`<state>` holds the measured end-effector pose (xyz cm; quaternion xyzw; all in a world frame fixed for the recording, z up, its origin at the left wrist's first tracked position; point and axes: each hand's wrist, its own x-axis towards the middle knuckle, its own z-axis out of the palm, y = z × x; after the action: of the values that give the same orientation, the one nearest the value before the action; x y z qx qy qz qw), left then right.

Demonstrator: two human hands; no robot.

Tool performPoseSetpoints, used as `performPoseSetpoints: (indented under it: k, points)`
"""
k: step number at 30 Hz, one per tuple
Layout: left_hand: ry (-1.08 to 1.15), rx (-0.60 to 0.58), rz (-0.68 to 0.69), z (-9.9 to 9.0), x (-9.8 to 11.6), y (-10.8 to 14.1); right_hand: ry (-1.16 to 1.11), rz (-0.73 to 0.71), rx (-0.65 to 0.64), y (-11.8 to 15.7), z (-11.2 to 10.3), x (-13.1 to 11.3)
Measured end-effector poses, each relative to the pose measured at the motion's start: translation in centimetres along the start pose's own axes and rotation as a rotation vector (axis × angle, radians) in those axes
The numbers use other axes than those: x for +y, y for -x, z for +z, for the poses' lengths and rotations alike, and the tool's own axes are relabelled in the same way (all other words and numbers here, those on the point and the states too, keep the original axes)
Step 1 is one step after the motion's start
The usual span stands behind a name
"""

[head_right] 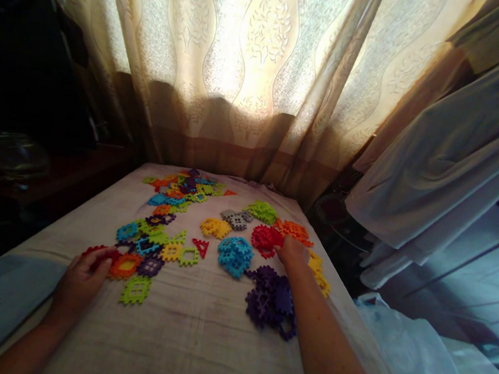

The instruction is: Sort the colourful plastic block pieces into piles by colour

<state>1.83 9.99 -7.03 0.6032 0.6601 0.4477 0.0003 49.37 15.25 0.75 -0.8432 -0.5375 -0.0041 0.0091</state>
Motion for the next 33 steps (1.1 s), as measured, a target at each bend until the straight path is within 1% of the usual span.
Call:
performPoseSetpoints:
  k: [3,5,7,9,11,14,18,21,25,33]
  points:
    - [-0.021,0.004,0.003,0.2,0.0,0.2,0.003,-0.005,-0.011,-0.1,0.5,0.1]
    - [-0.046,0.001,-0.008,0.4,0.0,0.3,0.01,0.0,-0.005,0.2,0.4,0.0]
    - [-0.057,-0.003,-0.012,0.5,0.1,0.3,0.012,-0.008,0.022,0.7,0.0,-0.5]
    - [-0.03,-0.011,0.006,0.4,0.1,0.3,-0.005,-0.046,0.062,1.7,-0.8,-1.7]
    - [0.027,-0.019,0.026,0.3,0.2,0.2,-0.049,-0.12,0.096,3.1,-1.5,-3.8]
    - [0.103,-0.028,0.014,0.1,0.4,0.1,-0.143,-0.271,0.105,5.6,-1.8,-7.9]
    - [0.135,-0.04,-0.014,0.0,0.5,0.2,-0.179,-0.459,0.056,8.1,-0.6,-13.2]
    - [0.139,-0.033,-0.011,0.1,0.4,0.2,-0.128,-0.538,0.001,8.7,0.6,-15.7]
    - [0.139,-0.018,0.001,0.2,0.4,0.1,-0.038,-0.539,-0.066,8.4,1.3,-17.2]
    - [0.139,-0.014,0.01,0.2,0.5,0.2,0.0,-0.548,-0.111,8.3,0.7,-17.8]
